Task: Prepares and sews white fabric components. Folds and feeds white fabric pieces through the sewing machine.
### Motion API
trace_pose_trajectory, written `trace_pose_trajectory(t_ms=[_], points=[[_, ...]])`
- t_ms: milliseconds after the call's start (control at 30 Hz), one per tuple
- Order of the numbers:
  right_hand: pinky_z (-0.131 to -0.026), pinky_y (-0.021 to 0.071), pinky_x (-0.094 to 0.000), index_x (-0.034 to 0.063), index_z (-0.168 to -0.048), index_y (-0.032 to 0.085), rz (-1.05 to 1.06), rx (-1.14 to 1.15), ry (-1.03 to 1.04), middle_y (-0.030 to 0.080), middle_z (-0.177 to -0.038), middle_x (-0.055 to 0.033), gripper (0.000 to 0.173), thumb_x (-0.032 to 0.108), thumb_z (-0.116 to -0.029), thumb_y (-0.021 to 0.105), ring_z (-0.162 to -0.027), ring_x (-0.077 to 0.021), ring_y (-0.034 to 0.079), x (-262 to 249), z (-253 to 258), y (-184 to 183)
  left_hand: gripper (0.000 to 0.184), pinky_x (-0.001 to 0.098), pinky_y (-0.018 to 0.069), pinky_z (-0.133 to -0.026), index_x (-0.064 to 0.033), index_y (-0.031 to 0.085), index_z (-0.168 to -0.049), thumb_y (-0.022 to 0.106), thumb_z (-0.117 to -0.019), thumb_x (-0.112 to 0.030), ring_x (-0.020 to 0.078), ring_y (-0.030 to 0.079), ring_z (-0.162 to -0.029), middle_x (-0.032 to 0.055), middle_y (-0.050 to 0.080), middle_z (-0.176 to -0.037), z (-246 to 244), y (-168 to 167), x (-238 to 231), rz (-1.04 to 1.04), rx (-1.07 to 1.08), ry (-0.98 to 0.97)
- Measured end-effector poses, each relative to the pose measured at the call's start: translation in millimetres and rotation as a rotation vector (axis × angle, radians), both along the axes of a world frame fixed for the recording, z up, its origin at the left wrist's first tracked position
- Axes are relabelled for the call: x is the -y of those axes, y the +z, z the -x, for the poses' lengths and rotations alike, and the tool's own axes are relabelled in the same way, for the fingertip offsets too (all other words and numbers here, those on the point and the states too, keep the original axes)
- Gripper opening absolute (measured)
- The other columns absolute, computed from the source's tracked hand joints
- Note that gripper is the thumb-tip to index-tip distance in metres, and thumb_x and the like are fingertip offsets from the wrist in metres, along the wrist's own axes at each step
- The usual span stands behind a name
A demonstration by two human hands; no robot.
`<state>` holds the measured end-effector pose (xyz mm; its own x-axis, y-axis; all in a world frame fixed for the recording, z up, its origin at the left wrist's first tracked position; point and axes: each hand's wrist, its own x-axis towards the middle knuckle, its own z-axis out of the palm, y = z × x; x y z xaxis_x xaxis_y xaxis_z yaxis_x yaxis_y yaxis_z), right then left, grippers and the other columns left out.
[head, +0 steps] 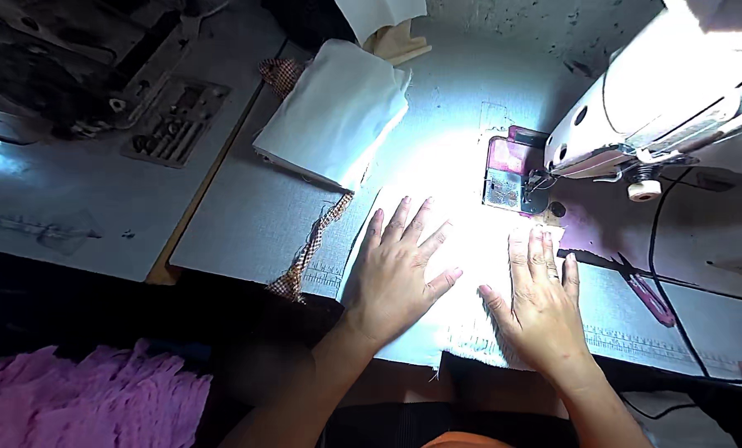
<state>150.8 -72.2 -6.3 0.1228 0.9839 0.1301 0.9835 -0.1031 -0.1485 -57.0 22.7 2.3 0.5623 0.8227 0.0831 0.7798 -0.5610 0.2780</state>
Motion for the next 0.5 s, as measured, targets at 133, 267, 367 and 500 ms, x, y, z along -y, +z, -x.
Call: trace_pose_trajectory(t_ms=[133, 267, 367, 500], points=[[-0.117, 0.0084, -0.0783, 0.0357, -0.160, 0.039, -0.032, 0.037, 0.031, 0.030, -0.166, -0.0213, 0.071, 0.071, -0.1000, 0.023, -0.155, -0.0395, 0.025, -2, 2, 5, 0.075, 0.0675, 0.0052, -0.124, -0.0376, 0.038, -0.159, 0.033, -0.0952, -0.076, 0.0283, 0.014, -0.160, -0.0024, 0.025, -0.171, -1, -1, 1, -0.013, 0.026, 0.013], [-0.111, 0.0108, -0.0834, 0.0516, -0.147, 0.051, -0.026, 0.157, 0.108, 0.043, -0.156, -0.0287, 0.053, 0.061, -0.1021, 0.025, -0.148, -0.0491, 0.036, -8, 3, 16, 0.073, 0.0746, 0.0008, -0.119, -0.0467, 0.040, -0.156, 0.035, -0.0919, -0.081, 0.0344, 0.011, -0.159, -0.0010, 0.024, -0.171, -1, -1, 1, -0.007, 0.029, 0.004], [-0.108, 0.0125, -0.0855, 0.0545, -0.146, 0.051, 0.025, 0.241, 0.150, 0.047, -0.151, -0.0324, 0.051, 0.057, -0.1027, 0.024, -0.142, -0.0535, 0.041, -13, 4, 24, 0.069, 0.0784, 0.0001, -0.116, -0.0509, 0.040, -0.155, 0.035, -0.0921, -0.080, 0.0383, 0.014, -0.158, 0.0023, 0.027, -0.170, -2, -2, 1, -0.024, 0.037, -0.004], [-0.108, 0.0145, -0.0848, 0.0465, -0.149, 0.052, 0.023, 0.238, 0.155, 0.051, -0.147, -0.0337, 0.054, 0.054, -0.1026, 0.025, -0.139, -0.0539, 0.045, -13, 6, 26, 0.075, 0.0789, -0.0004, -0.116, -0.0444, 0.040, -0.157, 0.033, -0.0918, -0.081, 0.0382, 0.014, -0.158, 0.0013, 0.028, -0.170, -2, -3, 1, -0.027, 0.041, 0.005]])
